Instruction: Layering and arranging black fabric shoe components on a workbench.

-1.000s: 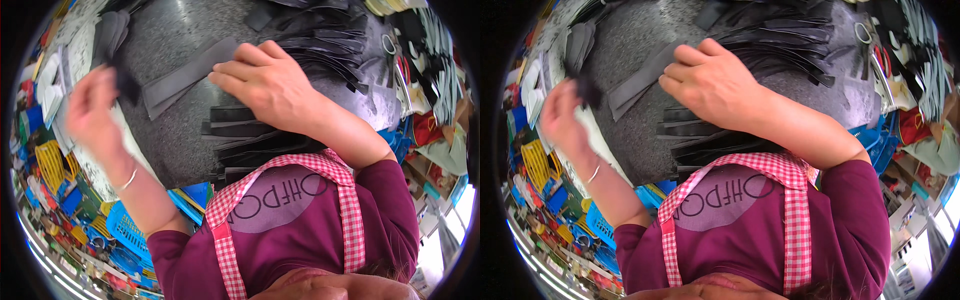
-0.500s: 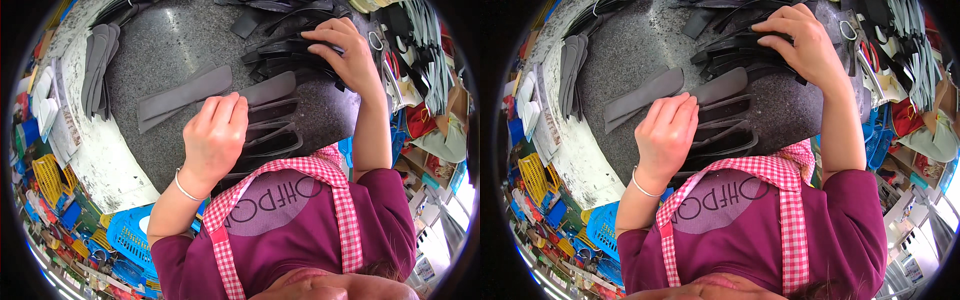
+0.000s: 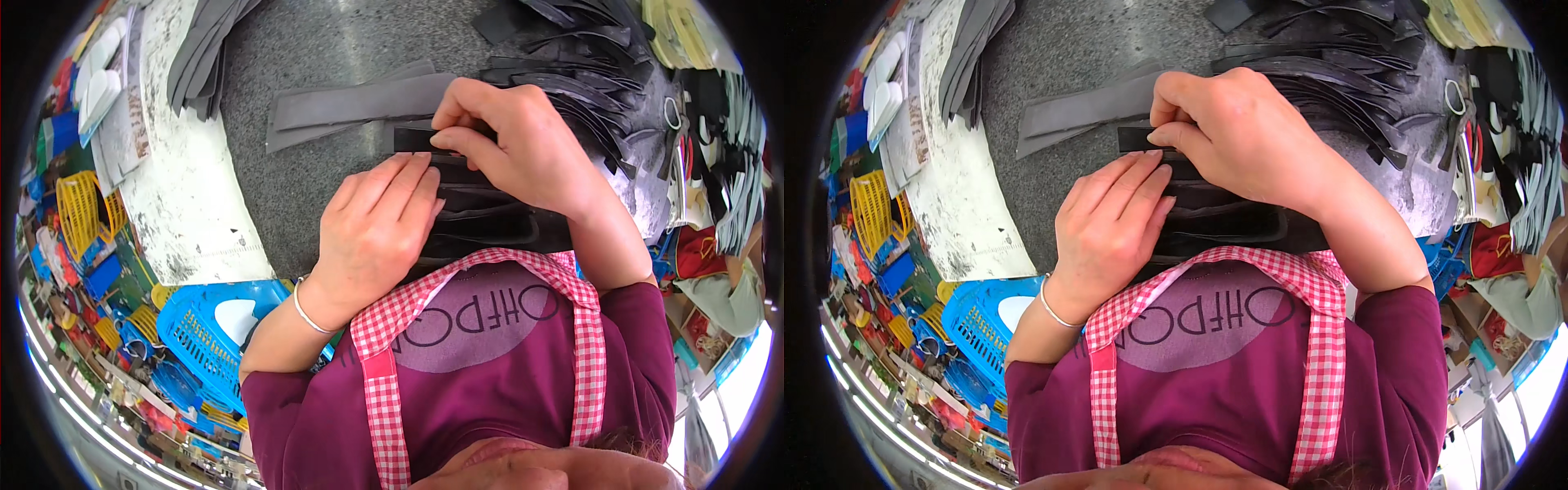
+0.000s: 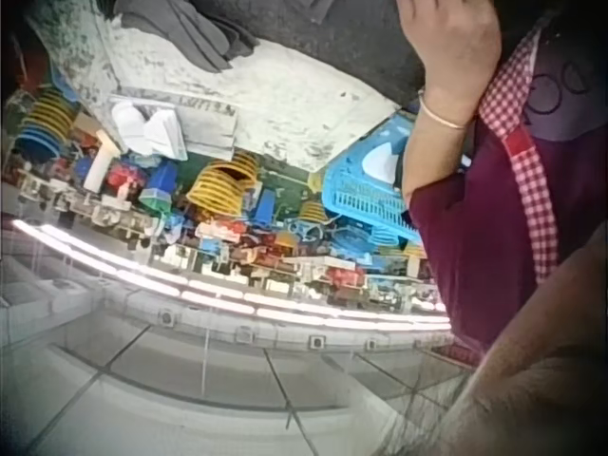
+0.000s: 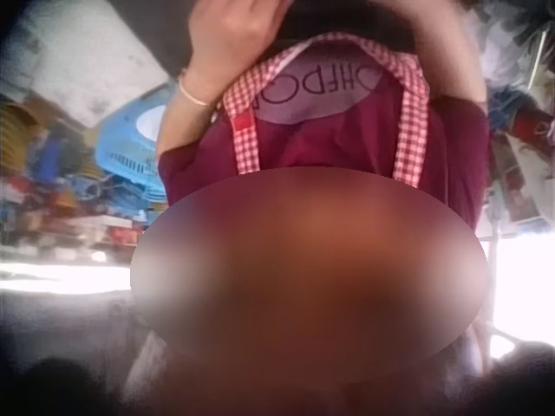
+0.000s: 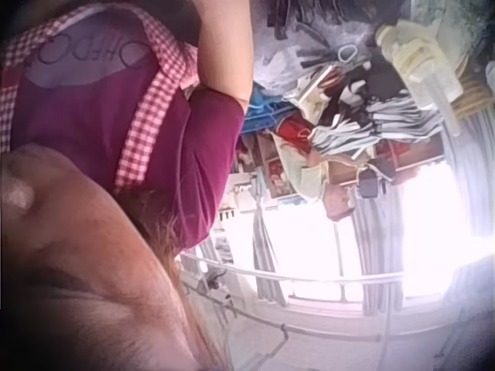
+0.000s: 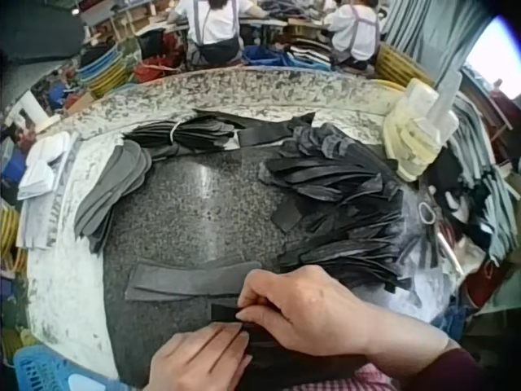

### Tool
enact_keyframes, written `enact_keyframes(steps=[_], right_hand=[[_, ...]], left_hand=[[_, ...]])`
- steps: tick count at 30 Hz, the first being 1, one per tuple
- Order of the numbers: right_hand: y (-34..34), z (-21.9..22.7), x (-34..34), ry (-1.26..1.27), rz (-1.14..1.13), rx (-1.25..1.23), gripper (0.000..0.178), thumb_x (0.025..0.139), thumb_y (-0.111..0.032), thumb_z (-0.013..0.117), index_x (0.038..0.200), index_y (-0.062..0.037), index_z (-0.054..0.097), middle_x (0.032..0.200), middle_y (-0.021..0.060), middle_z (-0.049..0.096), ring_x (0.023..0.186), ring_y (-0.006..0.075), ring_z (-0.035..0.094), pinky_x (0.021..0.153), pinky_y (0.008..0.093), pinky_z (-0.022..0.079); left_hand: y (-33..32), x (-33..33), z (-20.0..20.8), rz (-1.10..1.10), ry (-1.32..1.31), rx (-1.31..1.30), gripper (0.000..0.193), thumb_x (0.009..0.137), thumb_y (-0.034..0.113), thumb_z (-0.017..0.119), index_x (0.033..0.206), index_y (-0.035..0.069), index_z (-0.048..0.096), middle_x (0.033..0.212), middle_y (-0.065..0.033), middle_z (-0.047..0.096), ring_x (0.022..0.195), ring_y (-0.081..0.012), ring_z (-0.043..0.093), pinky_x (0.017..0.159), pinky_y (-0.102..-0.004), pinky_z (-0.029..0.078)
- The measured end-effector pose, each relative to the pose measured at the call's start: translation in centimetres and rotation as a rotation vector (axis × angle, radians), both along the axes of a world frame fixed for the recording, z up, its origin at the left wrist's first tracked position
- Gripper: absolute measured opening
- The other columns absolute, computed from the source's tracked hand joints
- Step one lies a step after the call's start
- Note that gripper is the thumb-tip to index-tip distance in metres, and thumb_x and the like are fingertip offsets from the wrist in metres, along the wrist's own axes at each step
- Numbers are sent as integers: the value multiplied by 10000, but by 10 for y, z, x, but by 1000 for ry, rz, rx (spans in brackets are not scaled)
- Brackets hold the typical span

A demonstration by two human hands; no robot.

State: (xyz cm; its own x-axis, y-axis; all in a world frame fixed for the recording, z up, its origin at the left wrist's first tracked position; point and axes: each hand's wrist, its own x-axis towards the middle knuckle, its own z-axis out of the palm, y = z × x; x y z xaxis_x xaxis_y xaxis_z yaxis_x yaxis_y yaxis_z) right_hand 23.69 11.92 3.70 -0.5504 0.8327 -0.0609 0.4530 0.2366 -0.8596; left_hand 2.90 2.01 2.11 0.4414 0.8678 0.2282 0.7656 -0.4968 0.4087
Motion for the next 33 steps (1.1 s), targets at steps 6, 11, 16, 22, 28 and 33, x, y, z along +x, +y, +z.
enact_keyframes(steps=[6, 11, 16, 22, 28, 33], right_hand=[[4, -20, -10, -57, 59, 53, 125, 952, -140, 760, 948, -30, 701, 768, 169, 739, 754, 413, 748, 685, 481, 582], [4, -21, -14, -103, 55, 58, 144, 944, -157, 763, 932, -33, 688, 768, 162, 739, 761, 414, 753, 701, 490, 592], [2, -21, -16, -172, 60, 123, 154, 953, -182, 753, 943, -47, 679, 761, 164, 738, 762, 415, 755, 691, 508, 593], [-13, 0, 0, -394, 11, 243, 241, 947, -198, 791, 1053, -65, 620, 758, 147, 732, 742, 413, 749, 651, 506, 585], [-36, 19, 55, -293, -216, 187, 227, 943, -77, 793, 1055, -40, 599, 799, 162, 713, 741, 386, 739, 644, 452, 560], [-34, 2, 62, -257, -263, 174, 241, 940, -60, 790, 1062, -25, 585, 805, 169, 710, 728, 382, 733, 644, 440, 557]], left_hand=[[-2, -1, -4, -27, 69, 39, 353, 833, 136, 835, 1171, 50, 783, 1264, -72, 776, 1178, -231, 724, 936, -386, 558], [-6, 0, 0, -2, 112, -5, 350, 841, 162, 824, 1171, 54, 783, 1282, -60, 775, 1210, -218, 701, 980, -415, 508], [3, 0, -7, -40, 106, 98, 300, 883, 170, 684, 1139, 28, 750, 1268, -106, 745, 1196, -226, 685, 945, -389, 502], [11, -2, 7, -40, 117, -36, 399, 885, 68, 692, 1284, 54, 702, 1341, -75, 726, 1003, -210, 737, 945, -374, 505], [22, 4, 11, -41, 266, 33, 526, 888, 85, 681, 1412, 108, 716, 1254, -3, 741, 943, -149, 697, 898, -358, 450], [31, 5, 13, -81, 318, 43, 566, 872, 81, 691, 1431, 153, 743, 1060, 24, 682, 856, -156, 636, 868, -362, 440]])
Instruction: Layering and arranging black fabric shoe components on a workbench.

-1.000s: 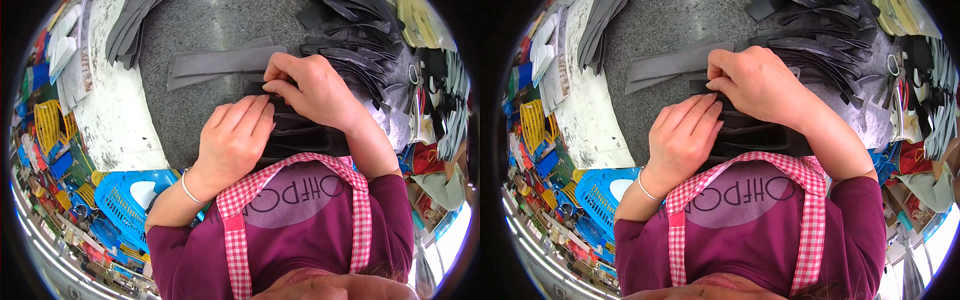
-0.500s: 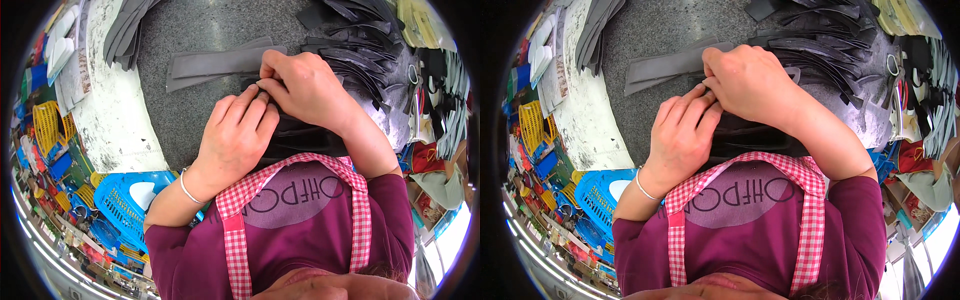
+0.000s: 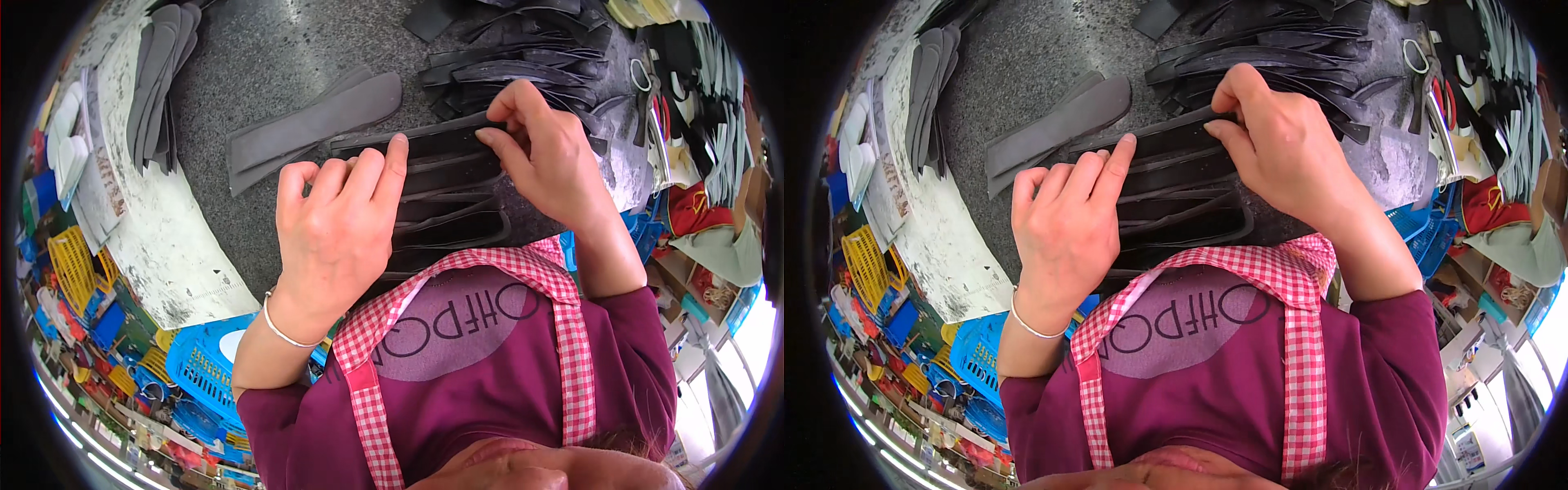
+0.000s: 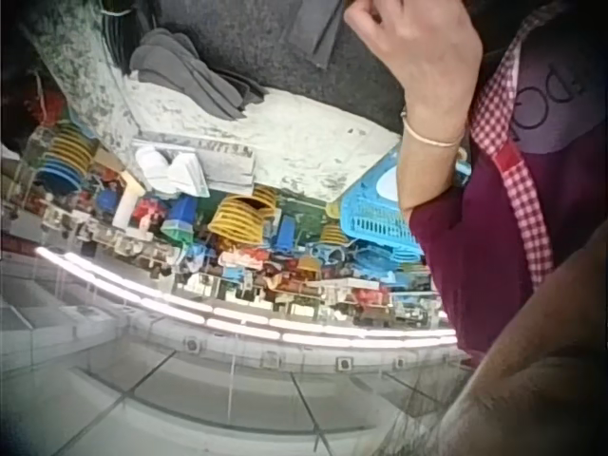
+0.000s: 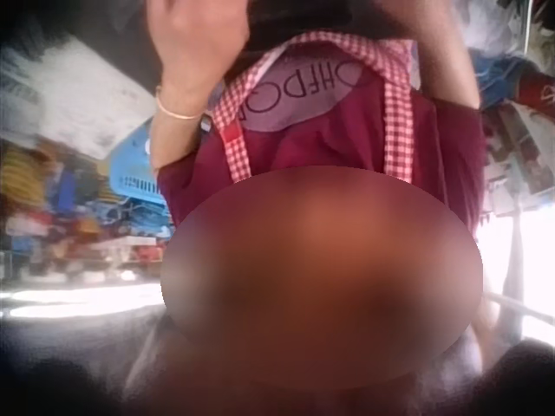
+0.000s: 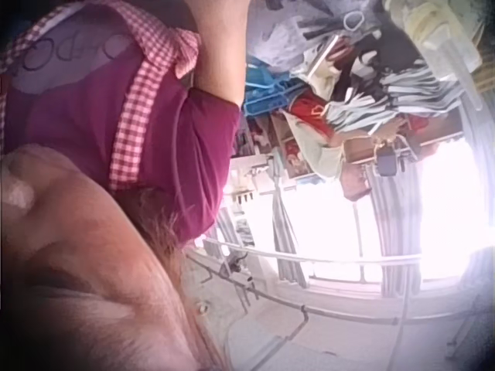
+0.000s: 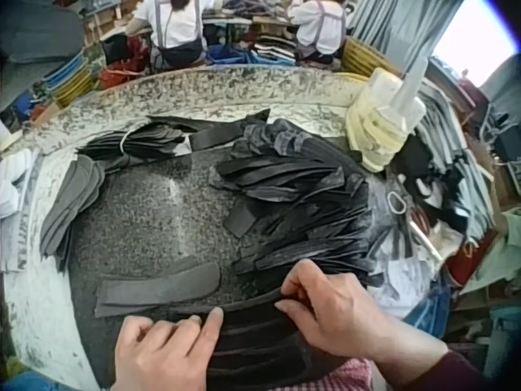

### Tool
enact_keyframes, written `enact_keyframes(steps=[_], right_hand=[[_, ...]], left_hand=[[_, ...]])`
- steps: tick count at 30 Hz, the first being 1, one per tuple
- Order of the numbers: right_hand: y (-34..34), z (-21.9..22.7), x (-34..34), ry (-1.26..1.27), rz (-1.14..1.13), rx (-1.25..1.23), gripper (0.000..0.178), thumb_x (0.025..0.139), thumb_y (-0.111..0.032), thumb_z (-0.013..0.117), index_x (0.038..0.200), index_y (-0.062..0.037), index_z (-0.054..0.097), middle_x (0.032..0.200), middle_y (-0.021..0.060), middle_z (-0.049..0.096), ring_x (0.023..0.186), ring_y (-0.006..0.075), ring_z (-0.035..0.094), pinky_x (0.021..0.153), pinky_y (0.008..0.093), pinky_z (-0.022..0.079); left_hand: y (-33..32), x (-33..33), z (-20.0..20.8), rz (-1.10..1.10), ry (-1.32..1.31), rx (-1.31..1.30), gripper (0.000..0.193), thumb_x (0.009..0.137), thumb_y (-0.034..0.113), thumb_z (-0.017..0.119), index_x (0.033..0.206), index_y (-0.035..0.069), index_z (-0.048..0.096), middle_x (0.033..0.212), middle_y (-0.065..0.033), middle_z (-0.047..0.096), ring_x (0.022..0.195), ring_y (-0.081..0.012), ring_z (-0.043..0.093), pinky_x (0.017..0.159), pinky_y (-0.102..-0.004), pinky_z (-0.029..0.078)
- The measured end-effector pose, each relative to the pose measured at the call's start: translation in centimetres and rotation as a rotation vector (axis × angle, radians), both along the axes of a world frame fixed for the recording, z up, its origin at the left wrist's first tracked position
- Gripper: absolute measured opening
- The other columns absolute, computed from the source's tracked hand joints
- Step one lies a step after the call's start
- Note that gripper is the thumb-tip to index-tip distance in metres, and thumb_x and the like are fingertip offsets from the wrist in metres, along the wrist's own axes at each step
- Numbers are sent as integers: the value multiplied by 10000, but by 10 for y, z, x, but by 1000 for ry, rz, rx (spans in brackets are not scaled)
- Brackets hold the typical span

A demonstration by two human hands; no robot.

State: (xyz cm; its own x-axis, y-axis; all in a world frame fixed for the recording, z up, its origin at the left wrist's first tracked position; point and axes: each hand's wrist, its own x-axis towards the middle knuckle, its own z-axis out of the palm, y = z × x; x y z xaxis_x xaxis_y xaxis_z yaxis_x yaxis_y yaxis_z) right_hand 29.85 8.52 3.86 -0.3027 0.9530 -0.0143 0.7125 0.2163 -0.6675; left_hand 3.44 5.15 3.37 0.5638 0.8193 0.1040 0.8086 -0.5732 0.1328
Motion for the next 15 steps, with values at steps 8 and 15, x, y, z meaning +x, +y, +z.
enact_keyframes(steps=[8, 15], right_hand=[[16, -2, 2, -37, 58, -58, 252, 915, -98, 810, 1043, -33, 602, 751, 146, 706, 741, 388, 739, 644, 470, 556], [25, -2, 3, -290, 51, -100, 233, 945, -250, 807, 989, -70, 665, 791, 125, 746, 801, 412, 754, 690, 537, 572]], left_hand=[[9, 6, 1, -18, 29, 19, 587, 839, 72, 717, 1414, 186, 756, 911, 4, 541, 830, -183, 578, 806, -380, 430], [28, 13, 4, -78, -243, -273, 761, 864, 338, 873, 1494, -7, 626, 1482, -188, 599, 1352, -407, 585, 1138, -517, 473]])
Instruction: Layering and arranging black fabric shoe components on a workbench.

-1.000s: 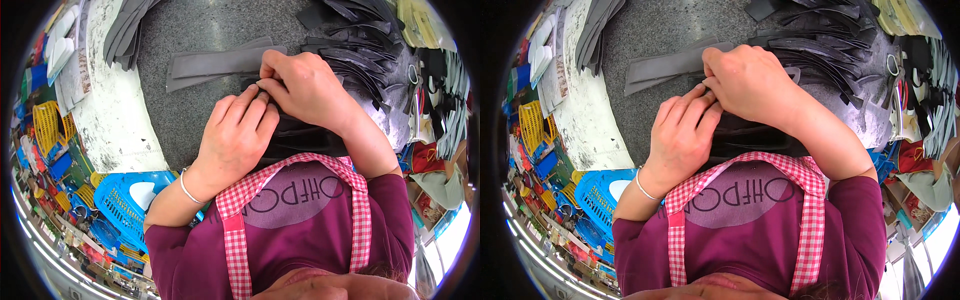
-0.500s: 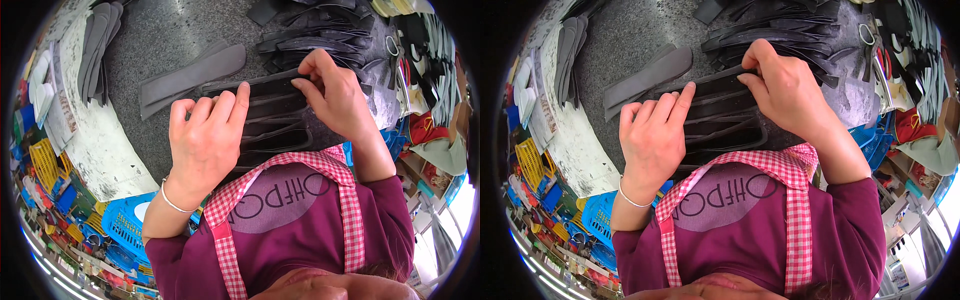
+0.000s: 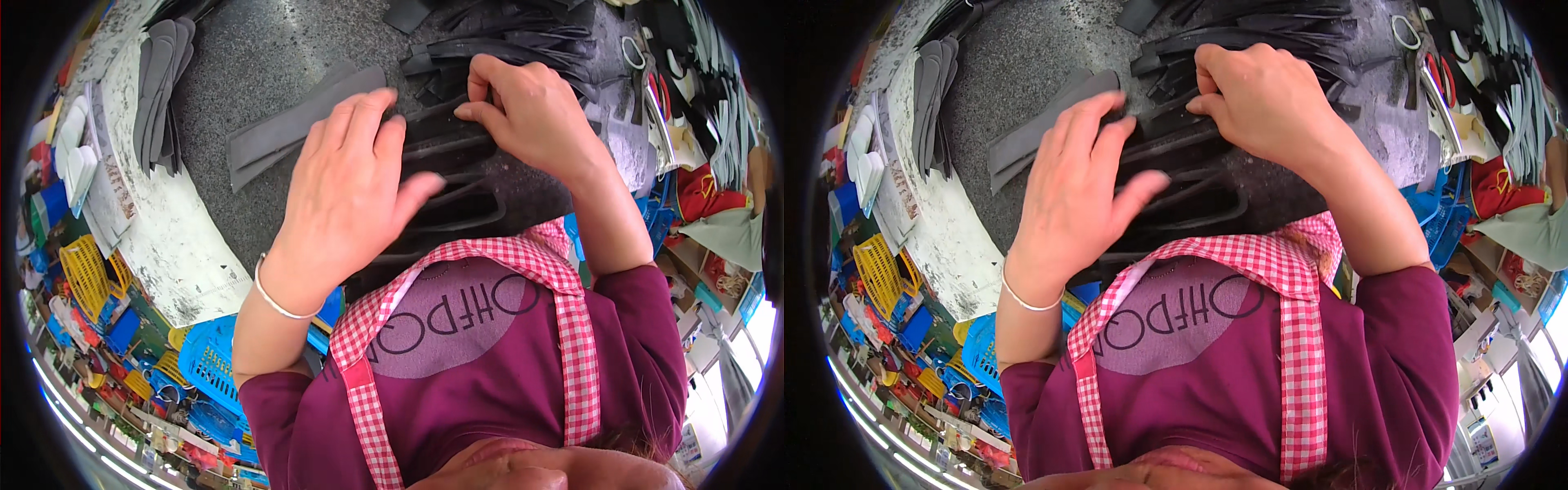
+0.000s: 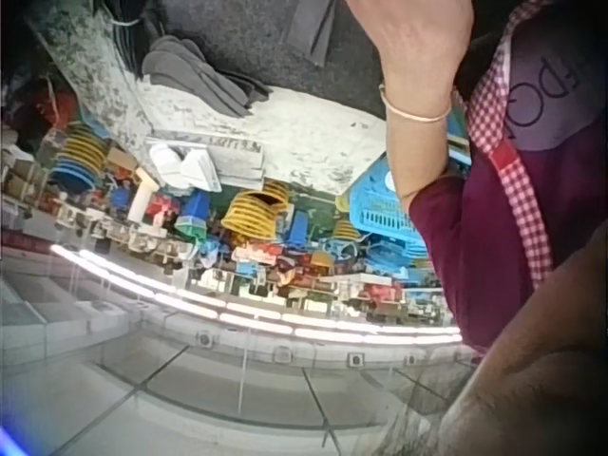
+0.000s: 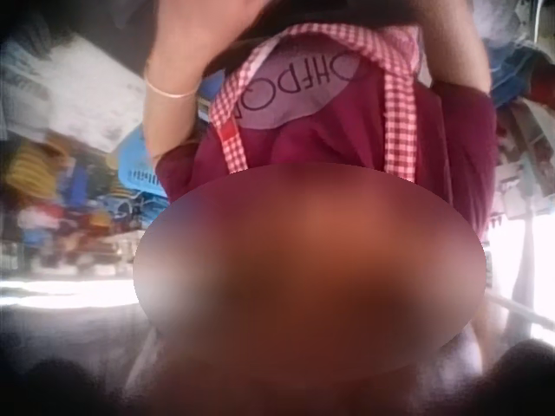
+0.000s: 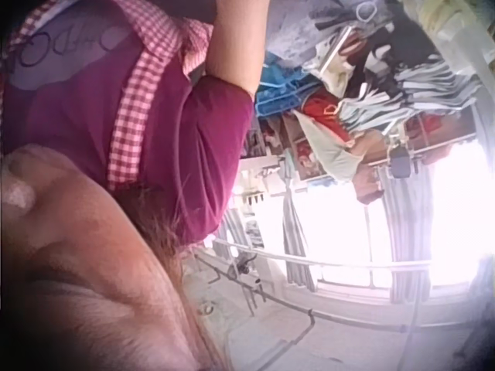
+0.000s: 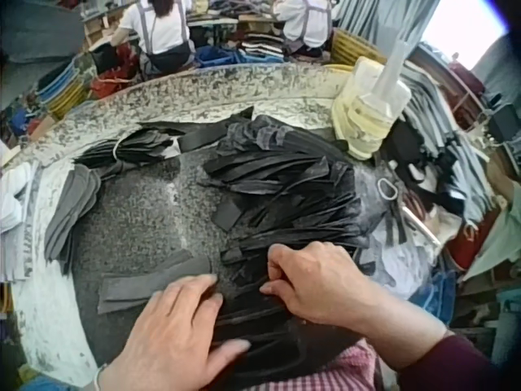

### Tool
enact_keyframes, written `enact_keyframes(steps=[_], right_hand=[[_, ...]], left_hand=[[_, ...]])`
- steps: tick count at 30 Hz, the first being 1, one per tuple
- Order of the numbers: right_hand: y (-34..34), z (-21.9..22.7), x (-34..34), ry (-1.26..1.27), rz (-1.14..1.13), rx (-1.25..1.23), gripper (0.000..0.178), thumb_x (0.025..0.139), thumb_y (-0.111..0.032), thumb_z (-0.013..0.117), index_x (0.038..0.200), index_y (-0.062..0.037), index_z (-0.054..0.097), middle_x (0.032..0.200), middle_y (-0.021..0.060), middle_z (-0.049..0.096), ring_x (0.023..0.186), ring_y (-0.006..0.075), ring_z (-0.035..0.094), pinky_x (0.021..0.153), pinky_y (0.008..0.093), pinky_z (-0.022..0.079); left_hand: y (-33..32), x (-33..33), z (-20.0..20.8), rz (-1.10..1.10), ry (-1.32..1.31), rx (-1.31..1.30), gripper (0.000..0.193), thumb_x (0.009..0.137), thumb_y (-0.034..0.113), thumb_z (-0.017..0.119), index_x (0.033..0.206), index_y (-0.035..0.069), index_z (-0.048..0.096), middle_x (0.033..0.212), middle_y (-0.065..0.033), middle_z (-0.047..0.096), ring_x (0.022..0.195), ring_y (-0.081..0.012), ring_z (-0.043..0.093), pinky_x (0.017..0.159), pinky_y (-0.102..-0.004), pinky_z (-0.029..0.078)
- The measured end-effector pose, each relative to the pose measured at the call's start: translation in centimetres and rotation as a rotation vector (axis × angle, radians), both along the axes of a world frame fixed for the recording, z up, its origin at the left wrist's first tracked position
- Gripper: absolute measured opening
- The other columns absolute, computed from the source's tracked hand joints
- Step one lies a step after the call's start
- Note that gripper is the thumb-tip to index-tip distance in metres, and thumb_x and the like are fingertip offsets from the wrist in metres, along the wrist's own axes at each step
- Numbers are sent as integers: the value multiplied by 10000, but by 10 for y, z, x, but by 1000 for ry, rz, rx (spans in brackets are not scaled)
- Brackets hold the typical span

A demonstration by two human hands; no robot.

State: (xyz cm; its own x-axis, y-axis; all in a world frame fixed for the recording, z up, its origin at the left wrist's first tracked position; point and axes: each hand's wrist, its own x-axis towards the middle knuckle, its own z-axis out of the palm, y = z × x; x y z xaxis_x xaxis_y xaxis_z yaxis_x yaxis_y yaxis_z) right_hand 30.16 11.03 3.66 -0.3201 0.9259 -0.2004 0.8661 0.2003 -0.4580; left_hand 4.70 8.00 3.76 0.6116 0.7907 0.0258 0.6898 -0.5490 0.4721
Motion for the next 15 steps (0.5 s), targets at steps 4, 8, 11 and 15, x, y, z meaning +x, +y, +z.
enact_keyframes(steps=[4, 8, 11, 15], right_hand=[[-15, -5, 2, 77, 12, 127, 247, 945, -254, 815, 982, -69, 656, 756, 121, 723, 742, 382, 742, 654, 509, 555], [-34, 6, 7, 304, -74, 167, 249, 924, -198, 840, 961, -59, 637, 656, 106, 647, 589, 315, 669, 573, 435, 500], [-45, 9, 15, 337, -126, 219, 242, 912, -161, 853, 964, -55, 641, 608, 86, 597, 532, 272, 607, 546, 387, 462], [-51, 11, 20, 347, -103, 263, 239, 918, -158, 853, 973, -45, 649, 636, 84, 615, 568, 267, 630, 564, 380, 481]], left_hand=[[-11, -6, 10, -133, 77, -152, 1374, 609, 453, 1001, 1708, -6, 316, 1710, -226, 441, 1632, -414, 342, 1323, -536, 297], [-32, -14, 6, -181, 147, -123, 1349, 600, 463, 1016, 1680, -19, 367, 1666, -236, 480, 1614, -396, 378, 1322, -563, 295], [-51, -15, 4, -148, 196, -79, 1355, 584, 418, 1025, 1689, -7, 366, 1650, -202, 501, 1582, -363, 418, 1299, -542, 318], [-59, -23, 0, -174, 290, 6, 1323, 606, 400, 1012, 1697, 13, 371, 1615, -154, 528, 1488, -314, 493, 1228, -503, 371]])
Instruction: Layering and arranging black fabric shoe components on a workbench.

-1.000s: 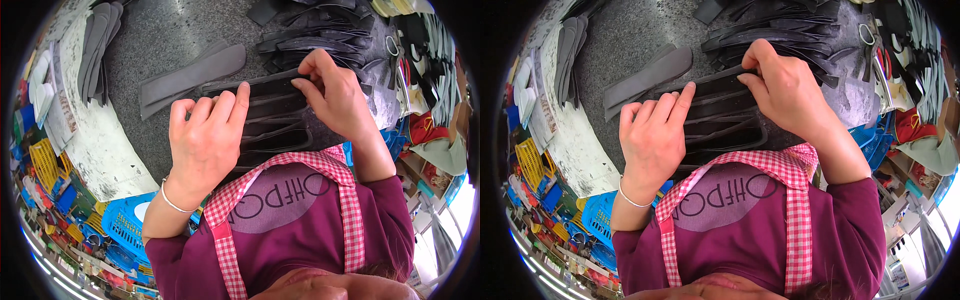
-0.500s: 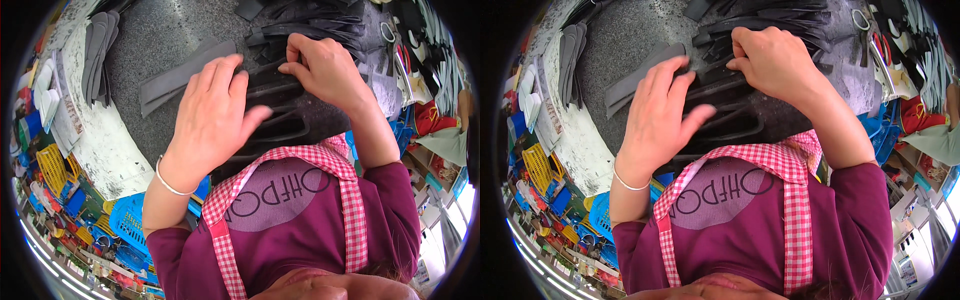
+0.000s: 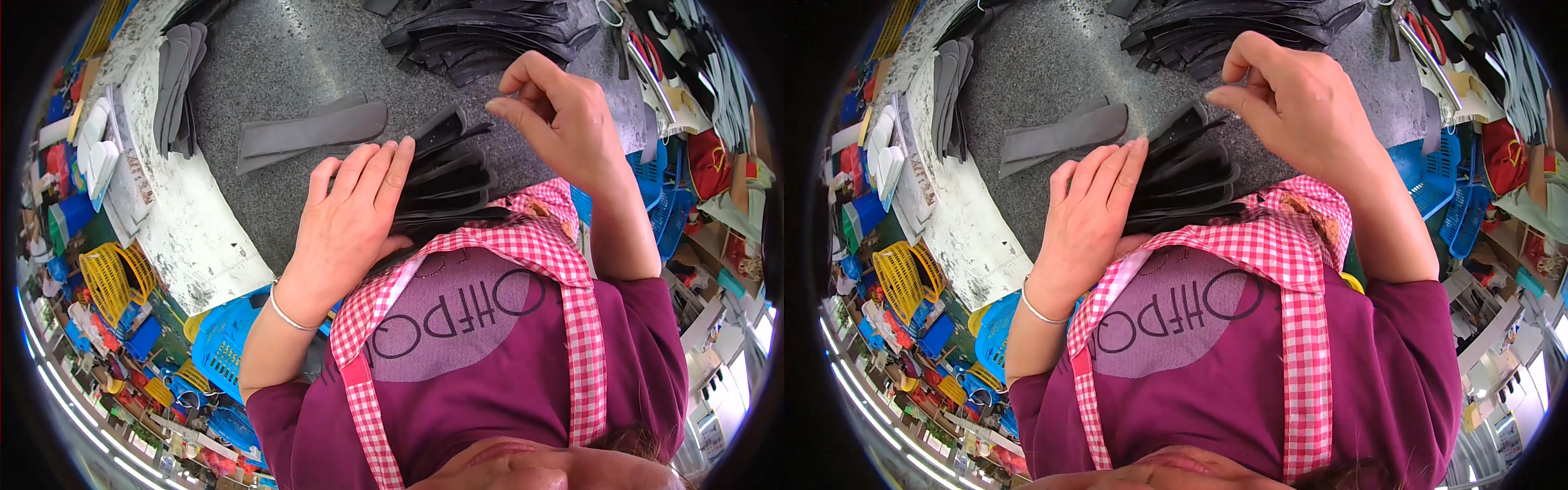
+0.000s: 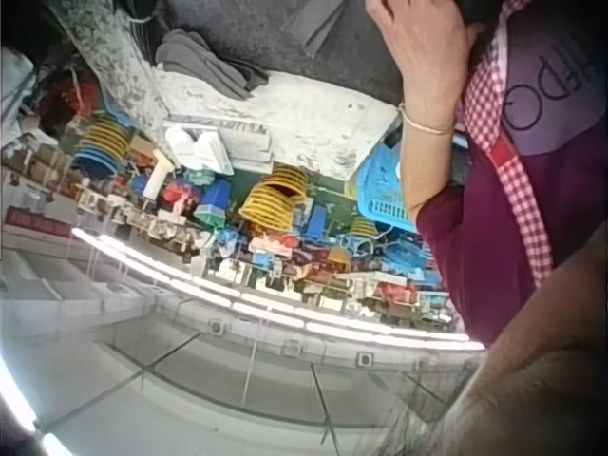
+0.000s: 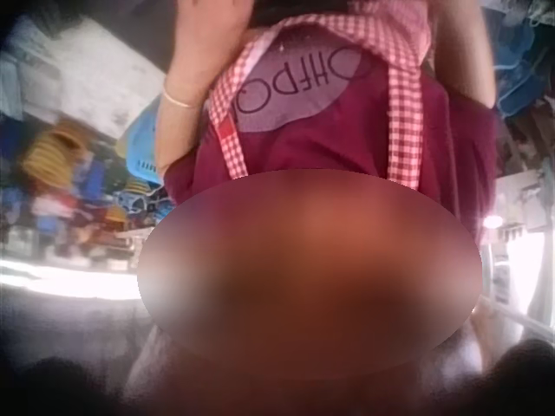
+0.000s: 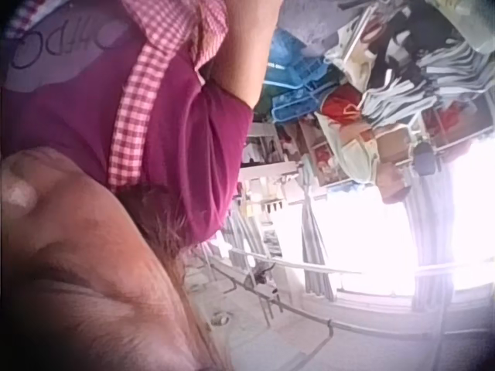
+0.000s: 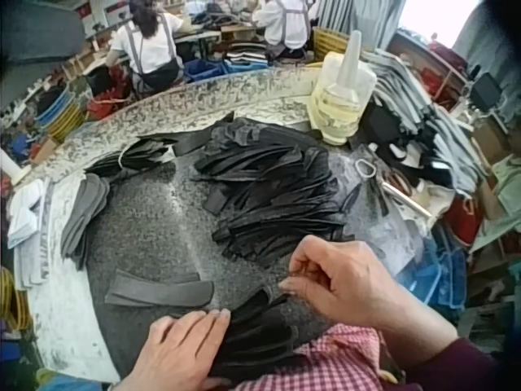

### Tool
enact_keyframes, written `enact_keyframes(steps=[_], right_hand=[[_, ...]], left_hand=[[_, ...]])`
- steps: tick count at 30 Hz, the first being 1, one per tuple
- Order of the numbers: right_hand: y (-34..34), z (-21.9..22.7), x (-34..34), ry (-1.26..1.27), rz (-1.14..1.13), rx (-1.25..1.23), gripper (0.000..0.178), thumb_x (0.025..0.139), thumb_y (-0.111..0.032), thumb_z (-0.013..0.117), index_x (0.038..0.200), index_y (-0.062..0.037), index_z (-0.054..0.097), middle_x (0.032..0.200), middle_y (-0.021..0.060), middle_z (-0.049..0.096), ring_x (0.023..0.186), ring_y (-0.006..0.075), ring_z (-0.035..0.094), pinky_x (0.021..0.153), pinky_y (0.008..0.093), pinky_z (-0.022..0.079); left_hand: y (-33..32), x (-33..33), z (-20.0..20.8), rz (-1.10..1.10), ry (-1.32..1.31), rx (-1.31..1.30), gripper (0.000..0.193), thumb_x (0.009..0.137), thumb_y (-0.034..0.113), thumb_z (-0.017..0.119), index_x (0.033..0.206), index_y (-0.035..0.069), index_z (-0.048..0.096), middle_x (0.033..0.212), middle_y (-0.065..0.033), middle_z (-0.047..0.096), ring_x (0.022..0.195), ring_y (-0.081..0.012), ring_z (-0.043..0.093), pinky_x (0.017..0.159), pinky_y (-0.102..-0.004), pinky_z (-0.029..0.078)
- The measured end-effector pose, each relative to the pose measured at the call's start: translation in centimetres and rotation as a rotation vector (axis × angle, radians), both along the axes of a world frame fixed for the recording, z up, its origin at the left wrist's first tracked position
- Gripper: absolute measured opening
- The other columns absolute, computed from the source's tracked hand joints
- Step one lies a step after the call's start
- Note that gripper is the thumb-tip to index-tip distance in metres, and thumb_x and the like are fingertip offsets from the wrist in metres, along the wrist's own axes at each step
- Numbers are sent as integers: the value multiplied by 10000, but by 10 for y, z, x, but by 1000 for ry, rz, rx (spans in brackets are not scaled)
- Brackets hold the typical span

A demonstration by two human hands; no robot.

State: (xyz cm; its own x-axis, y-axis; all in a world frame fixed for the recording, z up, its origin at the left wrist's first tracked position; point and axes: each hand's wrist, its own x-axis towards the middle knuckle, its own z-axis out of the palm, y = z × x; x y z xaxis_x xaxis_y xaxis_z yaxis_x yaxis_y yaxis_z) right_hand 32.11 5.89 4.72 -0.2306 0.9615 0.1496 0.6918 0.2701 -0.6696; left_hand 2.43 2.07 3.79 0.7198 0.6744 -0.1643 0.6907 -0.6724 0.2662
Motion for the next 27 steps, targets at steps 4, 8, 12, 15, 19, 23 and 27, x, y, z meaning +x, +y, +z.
enact_keyframes(steps=[4, 8, 12, 15, 19, 23, 27], right_hand=[[-3, -11, -7, 60, 46, -9, 242, 906, -160, 859, 1012, -45, 674, 719, 102, 653, 630, 282, 665, 601, 389, 528], [-8, -16, -25, 36, 288, 15, 351, 847, -190, 884, 1132, -69, 717, 1045, 119, 731, 947, 320, 712, 826, 444, 594], [-20, -21, -22, 100, 467, 84, 581, 814, -213, 906, 1335, -87, 683, 1350, 127, 663, 1269, 380, 588, 1053, 466, 527], [-26, -31, -9, 99, 329, 129, 556, 820, -158, 911, 1318, -58, 686, 1329, 143, 686, 1230, 372, 625, 1045, 470, 528], [-38, -40, 4, 130, 235, 75, 512, 848, -135, 894, 1312, -56, 692, 1322, 157, 692, 1197, 383, 647, 1043, 468, 530], [-37, -42, 4, 143, 214, 86, 490, 854, -136, 893, 1298, -60, 701, 1317, 152, 695, 1202, 385, 647, 1047, 468, 528], [-31, -28, 1, 140, 195, 96, 464, 860, -89, 882, 1292, -67, 714, 1325, 135, 700, 1192, 344, 657, 966, 425, 563]], left_hand=[[1, -7, -8, -5, -86, -36, 1276, 645, 428, 986, 1691, 17, 382, 1628, -148, 512, 1480, -311, 493, 1204, -497, 384], [-8, -8, -19, -16, -51, 37, 1234, 680, 452, 959, 1684, 13, 391, 1652, -151, 489, 1496, -321, 474, 1198, -513, 387], [-18, 0, -36, 40, -35, 174, 936, 829, 274, 773, 1663, 16, 437, 1566, -132, 541, 1445, -302, 513, 1167, -505, 413], [-14, 8, -39, 80, -48, 279, 694, 950, 107, 620, 1629, 23, 505, 1361, -98, 611, 1318, -268, 589, 1102, -466, 460], [-27, 7, -49, 19, -72, 248, 638, 890, 70, 673, 1526, 45, 619, 1016, -55, 594, 1018, -225, 671, 926, -396, 555], [-36, -3, -46, 57, -251, 114, 509, 842, 40, 707, 1351, 38, 694, 996, -76, 613, 875, -230, 691, 844, -408, 615], [-20, -51, -21, 472, -603, -129, 453, 736, 20, 821, 1183, 2, 748, 975, -64, 748, 869, -202, 747, 779, -330, 607]])
